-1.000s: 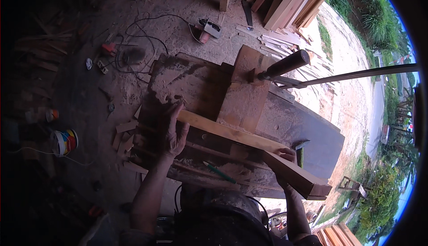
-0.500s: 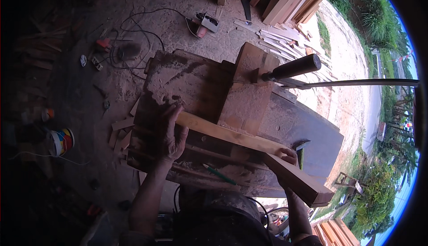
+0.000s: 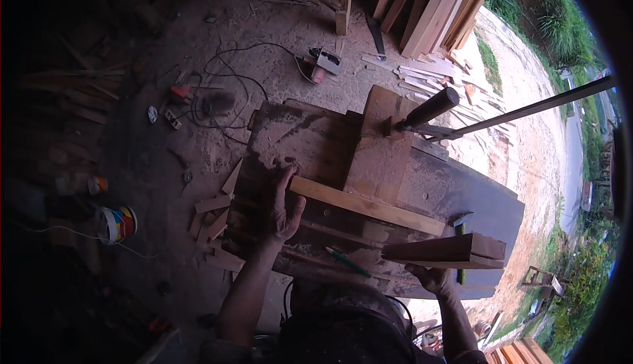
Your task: The person processes pieces of wood by hand and using tools. They hold and inspect wooden boards, use a hand plane to smooth a wooden beam, and then use a pencil and square to mark a piece of wood placed in a clamp.
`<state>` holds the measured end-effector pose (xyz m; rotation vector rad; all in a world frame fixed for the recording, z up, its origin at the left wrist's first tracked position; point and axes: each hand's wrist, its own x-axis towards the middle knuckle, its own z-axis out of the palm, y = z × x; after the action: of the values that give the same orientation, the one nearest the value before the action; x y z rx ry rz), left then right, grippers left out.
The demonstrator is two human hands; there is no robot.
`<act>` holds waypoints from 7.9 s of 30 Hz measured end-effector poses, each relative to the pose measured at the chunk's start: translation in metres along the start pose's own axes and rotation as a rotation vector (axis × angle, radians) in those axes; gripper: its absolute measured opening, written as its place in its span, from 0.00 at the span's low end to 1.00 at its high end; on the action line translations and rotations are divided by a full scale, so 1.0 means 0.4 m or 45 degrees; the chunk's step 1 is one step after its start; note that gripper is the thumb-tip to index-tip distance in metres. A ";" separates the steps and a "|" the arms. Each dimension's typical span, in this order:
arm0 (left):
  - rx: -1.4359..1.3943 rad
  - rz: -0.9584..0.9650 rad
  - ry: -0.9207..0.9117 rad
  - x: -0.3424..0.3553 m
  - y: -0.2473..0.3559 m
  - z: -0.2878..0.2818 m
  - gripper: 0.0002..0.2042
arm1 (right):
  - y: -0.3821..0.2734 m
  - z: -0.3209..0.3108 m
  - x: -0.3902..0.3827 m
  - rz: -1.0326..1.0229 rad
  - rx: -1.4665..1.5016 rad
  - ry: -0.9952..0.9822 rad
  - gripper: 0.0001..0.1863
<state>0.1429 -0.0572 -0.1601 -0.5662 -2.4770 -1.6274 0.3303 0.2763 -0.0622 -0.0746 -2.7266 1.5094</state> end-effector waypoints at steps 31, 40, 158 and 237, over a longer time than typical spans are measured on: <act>0.860 0.304 -0.295 -0.202 -0.151 0.007 0.19 | 0.063 0.085 -0.026 0.046 0.107 0.486 0.30; 1.021 0.457 -0.330 -0.200 -0.173 0.007 0.18 | 0.089 0.093 -0.031 0.054 0.111 0.428 0.29; -0.051 -0.509 0.089 -0.114 0.246 0.159 0.21 | 0.049 0.174 0.006 -0.113 -0.292 -0.849 0.33; 0.055 -0.330 -0.098 -0.080 0.243 0.159 0.10 | -0.031 -0.157 0.033 0.020 -0.722 -0.793 0.29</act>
<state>0.2152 0.0269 -0.1127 -0.3181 -2.7315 -1.6600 0.3196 0.3236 -0.0184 0.4370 -3.5615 0.7945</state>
